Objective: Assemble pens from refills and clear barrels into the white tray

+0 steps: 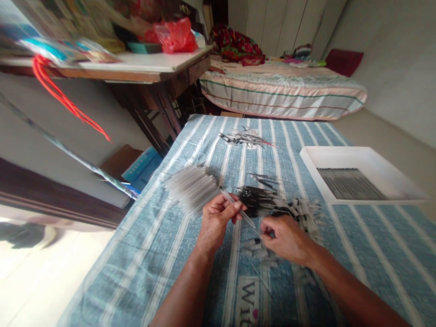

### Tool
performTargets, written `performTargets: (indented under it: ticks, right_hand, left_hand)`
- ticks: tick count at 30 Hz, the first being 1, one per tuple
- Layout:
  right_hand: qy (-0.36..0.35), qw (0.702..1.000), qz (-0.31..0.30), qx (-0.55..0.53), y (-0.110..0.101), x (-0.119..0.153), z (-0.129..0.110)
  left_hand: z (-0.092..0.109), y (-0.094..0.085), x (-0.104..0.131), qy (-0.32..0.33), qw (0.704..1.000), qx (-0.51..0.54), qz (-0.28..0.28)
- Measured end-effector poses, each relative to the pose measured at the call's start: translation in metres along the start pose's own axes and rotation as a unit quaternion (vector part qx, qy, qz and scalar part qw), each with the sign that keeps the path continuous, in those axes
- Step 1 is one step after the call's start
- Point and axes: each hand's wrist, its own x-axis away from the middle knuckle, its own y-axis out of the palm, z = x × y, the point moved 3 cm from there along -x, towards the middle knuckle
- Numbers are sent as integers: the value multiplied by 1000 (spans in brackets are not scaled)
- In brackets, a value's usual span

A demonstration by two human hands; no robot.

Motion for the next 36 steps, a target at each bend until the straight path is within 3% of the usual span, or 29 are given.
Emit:
performTargets:
  ticks: [13,21,27,36]
  right_hand:
    - [-96,981,117,-117,-5,6,-10]
    - [-90,974,154,-142,-5,9,-7]
    - [-104,969,173,-145,-4,9,-10]
    - [-62,964,178,-189,9,10,-4]
  left_hand:
    - [0,2,-1,-3,1000,-1,14]
    - [2,-2,-3,-9,998,31,61]
    - [-1,1,-3,-33,997,50,51]
    - [-6,3,-3,-62,995,70,43]
